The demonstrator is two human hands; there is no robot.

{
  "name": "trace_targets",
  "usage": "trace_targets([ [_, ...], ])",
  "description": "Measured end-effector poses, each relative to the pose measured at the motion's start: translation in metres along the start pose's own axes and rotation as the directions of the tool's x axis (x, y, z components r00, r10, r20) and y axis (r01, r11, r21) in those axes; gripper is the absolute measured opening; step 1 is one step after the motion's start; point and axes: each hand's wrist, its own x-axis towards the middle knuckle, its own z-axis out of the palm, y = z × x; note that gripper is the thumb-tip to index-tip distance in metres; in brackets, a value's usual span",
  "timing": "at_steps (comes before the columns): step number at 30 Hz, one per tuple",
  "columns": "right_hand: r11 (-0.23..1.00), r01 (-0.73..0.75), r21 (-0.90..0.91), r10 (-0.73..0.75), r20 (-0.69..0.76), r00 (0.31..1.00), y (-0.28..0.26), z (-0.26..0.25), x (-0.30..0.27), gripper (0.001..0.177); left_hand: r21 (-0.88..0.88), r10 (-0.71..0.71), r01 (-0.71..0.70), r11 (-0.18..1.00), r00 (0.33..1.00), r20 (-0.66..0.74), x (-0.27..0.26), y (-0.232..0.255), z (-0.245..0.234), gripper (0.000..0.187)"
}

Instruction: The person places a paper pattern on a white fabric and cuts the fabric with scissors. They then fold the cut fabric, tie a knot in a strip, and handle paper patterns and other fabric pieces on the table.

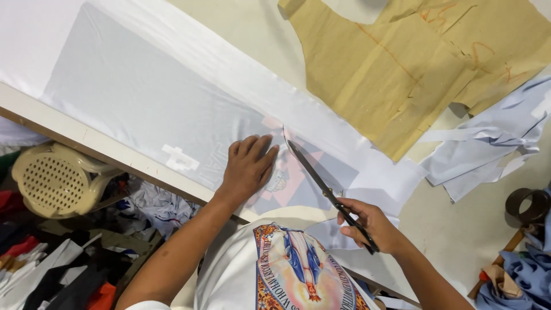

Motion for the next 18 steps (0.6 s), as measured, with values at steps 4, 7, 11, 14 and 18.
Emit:
trace_targets([
  [4, 1.000, -0.025, -0.016, 0.026, 0.011, 1.000, -0.013, -0.009, -0.003, 0.072, -0.037, -0.020, 0.022, 0.999, 0.999, 0.046, -0.001, -0.001, 0.001, 0.038],
  [7, 0.988, -0.140, -0.062, 0.139, -0.007, 0.990, -0.027, -0.011, 0.003, 0.077, -0.017, 0.029, -0.030, 0.999, 0.998, -0.053, 0.001, -0.003, 0.001, 0.038],
  [11, 0.982, -0.153, -0.115, 0.150, -0.028, 0.988, -0.038, -0.009, 0.010, 0.079, -0.003, 0.041, -0.042, 0.999, 0.997, -0.057, 0.001, -0.002, 0.004, 0.037],
  [14, 0.973, -0.187, -0.135, 0.182, -0.048, 0.982, -0.052, -0.006, 0.015, 0.078, 0.001, 0.031, -0.031, 1.000, 0.999, -0.035, 0.002, -0.002, 0.001, 0.037],
  [18, 0.949, -0.277, -0.150, 0.264, -0.097, 0.959, -0.064, -0.005, 0.021, 0.068, -0.001, 0.028, -0.028, 1.000, 0.999, -0.044, 0.001, -0.003, 0.002, 0.039],
])
